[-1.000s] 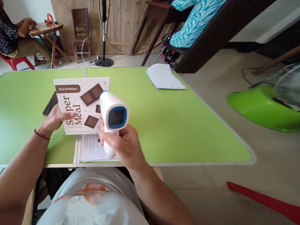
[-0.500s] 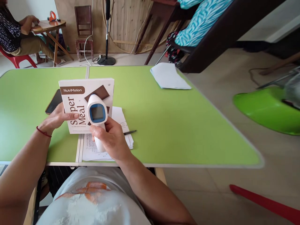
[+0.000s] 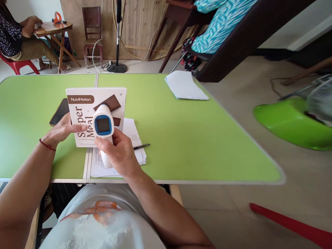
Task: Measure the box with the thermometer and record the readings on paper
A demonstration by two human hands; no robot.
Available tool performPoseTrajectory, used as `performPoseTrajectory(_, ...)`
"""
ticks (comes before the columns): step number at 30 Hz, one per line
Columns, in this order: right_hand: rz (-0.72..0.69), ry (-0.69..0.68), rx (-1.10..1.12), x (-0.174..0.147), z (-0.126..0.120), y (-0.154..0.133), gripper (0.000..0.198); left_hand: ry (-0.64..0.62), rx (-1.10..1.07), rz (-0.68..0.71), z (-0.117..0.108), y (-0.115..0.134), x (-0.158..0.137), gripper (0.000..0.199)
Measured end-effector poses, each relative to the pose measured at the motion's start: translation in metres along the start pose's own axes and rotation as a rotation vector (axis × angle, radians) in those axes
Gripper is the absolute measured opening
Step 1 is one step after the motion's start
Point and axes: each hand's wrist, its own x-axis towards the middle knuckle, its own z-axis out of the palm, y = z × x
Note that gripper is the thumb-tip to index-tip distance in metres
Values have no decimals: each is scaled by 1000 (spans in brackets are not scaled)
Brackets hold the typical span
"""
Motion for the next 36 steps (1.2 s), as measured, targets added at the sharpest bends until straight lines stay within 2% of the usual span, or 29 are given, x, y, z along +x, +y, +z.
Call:
performPoseTrajectory(25,-2,-13,34,-1,7,7,31,5,0,26,1,0,0,70)
performPoseTrajectory(28,-74,-39,31,-3,6,1,33,15,-29,46,2,-1,0,70)
performPoseTrajectory(30,-181,-48,-38,-6,-3,-8,34,37,-39,70,1,-2,0,70)
performPoseTrajectory(32,-275,-23,-199,-6,-21,-22,34,79,-44,108,0,-5,0,70)
performPoseTrajectory(34,-303,45,-430,-2,-46,-35,33,150,-41,147,-1,-8,2,70)
performPoseTrajectory(36,-324,125,-661,6,-75,-43,44,231,-29,164,-2,-11,4,72)
